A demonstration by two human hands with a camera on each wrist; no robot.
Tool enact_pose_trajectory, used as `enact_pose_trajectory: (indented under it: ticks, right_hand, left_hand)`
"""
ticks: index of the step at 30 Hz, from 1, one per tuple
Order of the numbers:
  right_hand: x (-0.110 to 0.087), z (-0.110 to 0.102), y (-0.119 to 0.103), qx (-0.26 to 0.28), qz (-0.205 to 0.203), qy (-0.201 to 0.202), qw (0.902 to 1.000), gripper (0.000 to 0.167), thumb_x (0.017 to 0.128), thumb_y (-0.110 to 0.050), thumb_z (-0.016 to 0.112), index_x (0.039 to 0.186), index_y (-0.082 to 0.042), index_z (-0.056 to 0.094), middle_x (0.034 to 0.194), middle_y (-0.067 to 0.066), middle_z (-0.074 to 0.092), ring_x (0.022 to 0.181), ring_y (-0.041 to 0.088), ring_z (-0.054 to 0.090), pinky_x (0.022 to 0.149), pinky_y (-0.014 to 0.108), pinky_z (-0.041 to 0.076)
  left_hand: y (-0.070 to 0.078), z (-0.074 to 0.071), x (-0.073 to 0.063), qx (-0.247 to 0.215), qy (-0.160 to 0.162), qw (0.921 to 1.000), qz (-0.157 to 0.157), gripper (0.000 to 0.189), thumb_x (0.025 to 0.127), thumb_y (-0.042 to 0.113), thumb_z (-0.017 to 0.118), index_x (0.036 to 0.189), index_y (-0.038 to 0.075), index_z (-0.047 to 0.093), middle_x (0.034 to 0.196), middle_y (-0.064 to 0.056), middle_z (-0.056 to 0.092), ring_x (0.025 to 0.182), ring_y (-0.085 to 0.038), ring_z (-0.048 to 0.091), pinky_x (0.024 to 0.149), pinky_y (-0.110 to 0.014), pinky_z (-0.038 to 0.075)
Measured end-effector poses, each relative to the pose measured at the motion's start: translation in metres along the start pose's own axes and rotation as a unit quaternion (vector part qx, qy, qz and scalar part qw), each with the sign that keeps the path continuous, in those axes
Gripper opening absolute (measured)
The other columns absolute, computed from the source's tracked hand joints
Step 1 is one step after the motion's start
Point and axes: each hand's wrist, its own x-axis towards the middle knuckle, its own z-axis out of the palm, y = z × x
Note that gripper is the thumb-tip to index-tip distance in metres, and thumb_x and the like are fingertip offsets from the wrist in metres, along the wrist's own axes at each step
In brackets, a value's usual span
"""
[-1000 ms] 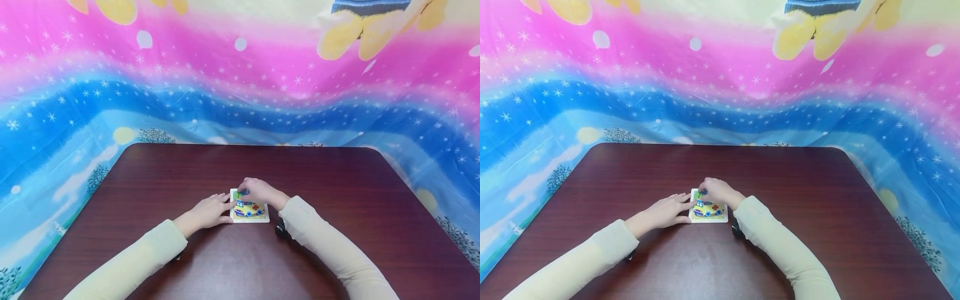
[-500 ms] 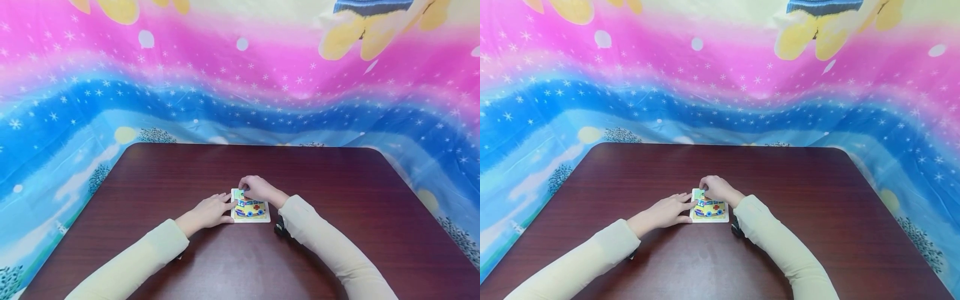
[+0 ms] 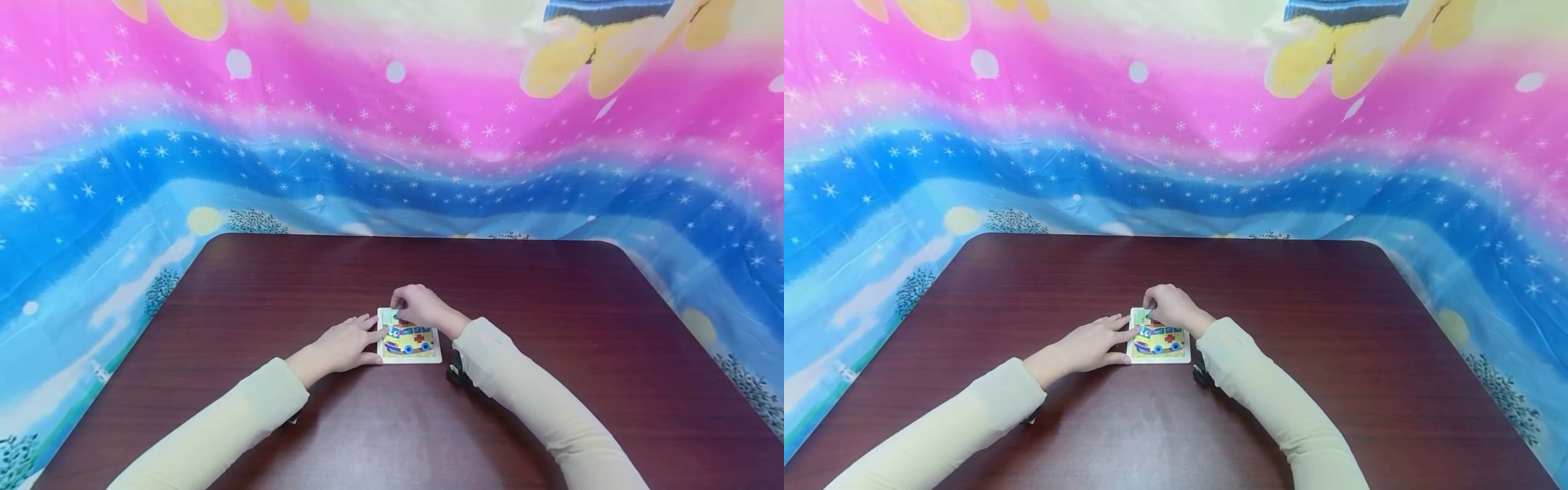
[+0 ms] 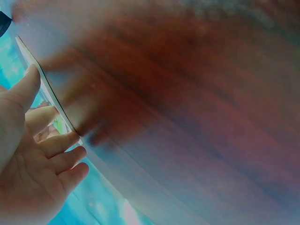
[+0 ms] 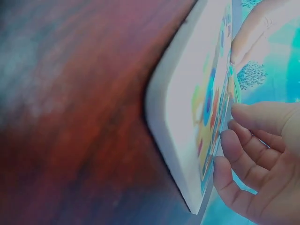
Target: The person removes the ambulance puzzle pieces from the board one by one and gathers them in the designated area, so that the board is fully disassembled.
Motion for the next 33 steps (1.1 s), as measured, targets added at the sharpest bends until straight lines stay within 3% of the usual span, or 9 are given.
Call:
enact_pose_trajectory:
  ticks: [10,22,28,33]
  right_hand:
    - [-0.005,-0.006,0.011,0.026,0.010,0.024,0.9993,0.007,0.081,-0.007,0.069,0.083,-0.013,0.067,0.079,-0.006,0.062,0.074,0.009,0.056,0.069,0.027,0.049]
    - [-0.023,-0.029,0.043,0.066,0.029,0.034,0.9968,0.006,0.081,-0.006,0.069,0.084,-0.011,0.068,0.081,-0.003,0.063,0.074,0.013,0.056,0.064,0.028,0.049]
    - [-0.032,-0.038,0.060,0.071,0.039,0.031,0.9962,0.004,0.082,-0.006,0.067,0.086,-0.008,0.068,0.082,-0.002,0.063,0.075,0.014,0.057,0.066,0.030,0.049]
    - [-0.040,-0.042,0.074,0.068,0.046,0.027,0.9962,0.004,0.082,-0.004,0.067,0.086,-0.005,0.068,0.080,-0.002,0.063,0.074,0.014,0.056,0.065,0.031,0.049]
  left_hand:
    - [0.001,-0.001,-0.001,-0.010,-0.004,0.9999,-0.004,0.057,0.087,0.042,0.060,0.134,0.011,0.050,0.138,-0.019,0.040,0.127,-0.034,0.036,0.105,-0.041,0.028]
    - [0.001,-0.002,-0.002,-0.017,0.000,0.9999,0.001,0.059,0.087,0.042,0.060,0.134,0.008,0.049,0.138,-0.020,0.040,0.127,-0.034,0.036,0.105,-0.042,0.029]
    - [0.001,0.000,-0.001,-0.012,-0.002,0.9999,-0.012,0.064,0.087,0.043,0.060,0.135,0.003,0.045,0.138,-0.018,0.040,0.128,-0.032,0.035,0.106,-0.040,0.028]
    - [0.001,0.000,-0.001,-0.009,0.010,0.9999,-0.004,0.067,0.086,0.042,0.061,0.132,-0.004,0.046,0.136,-0.019,0.043,0.127,-0.033,0.036,0.105,-0.042,0.029]
